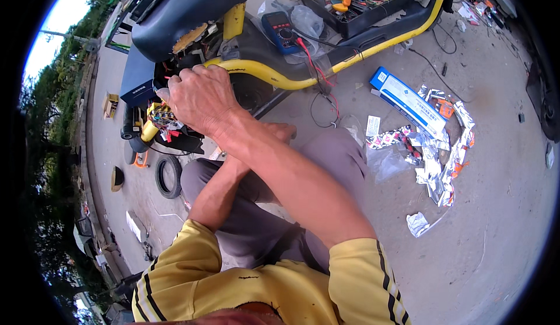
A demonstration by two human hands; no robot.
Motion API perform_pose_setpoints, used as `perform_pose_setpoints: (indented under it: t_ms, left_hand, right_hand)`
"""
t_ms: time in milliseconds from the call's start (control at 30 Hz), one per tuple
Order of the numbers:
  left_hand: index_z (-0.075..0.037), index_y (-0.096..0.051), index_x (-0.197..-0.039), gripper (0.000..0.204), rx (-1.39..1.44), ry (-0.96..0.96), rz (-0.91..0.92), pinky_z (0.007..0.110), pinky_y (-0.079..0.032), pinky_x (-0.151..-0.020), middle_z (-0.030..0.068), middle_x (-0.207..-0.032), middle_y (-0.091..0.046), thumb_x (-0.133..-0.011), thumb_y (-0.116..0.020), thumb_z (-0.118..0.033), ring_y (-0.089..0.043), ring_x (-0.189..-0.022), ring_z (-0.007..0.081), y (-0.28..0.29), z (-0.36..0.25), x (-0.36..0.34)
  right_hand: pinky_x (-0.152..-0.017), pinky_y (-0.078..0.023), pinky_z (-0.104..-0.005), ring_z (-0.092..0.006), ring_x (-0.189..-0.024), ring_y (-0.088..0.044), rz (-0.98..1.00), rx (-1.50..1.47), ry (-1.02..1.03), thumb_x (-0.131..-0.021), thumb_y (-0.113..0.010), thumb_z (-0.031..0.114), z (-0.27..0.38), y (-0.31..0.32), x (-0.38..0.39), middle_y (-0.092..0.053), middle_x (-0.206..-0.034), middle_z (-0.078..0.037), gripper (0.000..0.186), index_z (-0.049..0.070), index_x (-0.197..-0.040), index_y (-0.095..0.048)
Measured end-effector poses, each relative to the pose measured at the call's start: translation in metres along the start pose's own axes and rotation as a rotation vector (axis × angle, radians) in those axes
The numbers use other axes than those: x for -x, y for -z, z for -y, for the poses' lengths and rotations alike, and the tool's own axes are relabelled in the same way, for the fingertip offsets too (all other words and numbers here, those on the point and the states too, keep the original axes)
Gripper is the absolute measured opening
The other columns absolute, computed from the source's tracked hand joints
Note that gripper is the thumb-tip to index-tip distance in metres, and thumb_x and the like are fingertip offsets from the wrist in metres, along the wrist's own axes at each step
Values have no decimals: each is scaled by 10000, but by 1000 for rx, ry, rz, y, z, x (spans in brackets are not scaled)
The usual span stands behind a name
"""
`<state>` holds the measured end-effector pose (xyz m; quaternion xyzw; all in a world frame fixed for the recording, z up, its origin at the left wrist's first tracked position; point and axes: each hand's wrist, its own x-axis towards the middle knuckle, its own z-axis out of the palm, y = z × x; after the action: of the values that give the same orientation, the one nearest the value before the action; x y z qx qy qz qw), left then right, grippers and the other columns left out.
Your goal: The person is repairing the wiring of a yellow electric scooter. They connect wires to a yellow terminal block, use a multimeter to test connections, and wrap the wiring with plastic film.
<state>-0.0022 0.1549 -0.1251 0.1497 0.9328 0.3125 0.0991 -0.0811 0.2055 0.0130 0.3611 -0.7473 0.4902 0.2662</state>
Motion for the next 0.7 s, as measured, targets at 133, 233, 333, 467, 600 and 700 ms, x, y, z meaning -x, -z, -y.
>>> perform_pose_setpoints:
  t_ms: [133,233,333,467,600,700]
  left_hand:
    - [-65,-681,-1193,273,353,-33,-74,413,-513,-908,95,-1109,-699,-983,-648,-236,-663,-1021,253,2,12,11]
    - [-86,-689,-1305,333,439,-25,-184,401,-493,-1007,74,-1218,-686,-1012,-642,-237,-631,-1110,224,-38,66,34]
    - [-80,-689,-1306,338,437,-31,-245,414,-503,-1007,87,-1230,-687,-1000,-652,-217,-639,-1127,241,-36,60,31]
    - [-71,-688,-1308,346,376,-68,-315,431,-516,-1007,104,-1245,-688,-983,-666,-190,-649,-1149,264,-11,31,14]
    - [-62,-687,-1309,357,228,-138,-411,448,-530,-1008,121,-1260,-689,-967,-680,-163,-659,-1171,287,19,-10,4]
    - [-55,-687,-1310,367,113,-210,-494,461,-540,-1008,133,-1271,-690,-954,-690,-143,-666,-1188,305,39,-33,4]
  right_hand:
    - [-631,-530,-394,-227,-706,-701,-23,-47,198,-913,-806,380,6,1,10,-670,-731,-28,307,100,-800,-750]
    - [-594,-461,-362,-194,-657,-617,-36,-83,355,-816,-867,348,8,-4,23,-590,-714,6,298,127,-738,-684]
    - [-571,-413,-362,-195,-625,-559,-31,-99,425,-758,-893,243,6,13,25,-535,-691,9,310,131,-699,-609]
    - [-544,-384,-377,-218,-596,-544,18,-158,486,-721,-873,133,-2,20,26,-514,-668,-14,309,126,-673,-568]
    - [-530,-386,-383,-234,-573,-535,70,-128,475,-717,-876,106,-6,36,19,-499,-636,-25,290,117,-681,-588]
    - [-530,-394,-387,-244,-563,-533,80,-85,445,-731,-874,95,-11,34,18,-518,-641,-26,268,111,-690,-609]
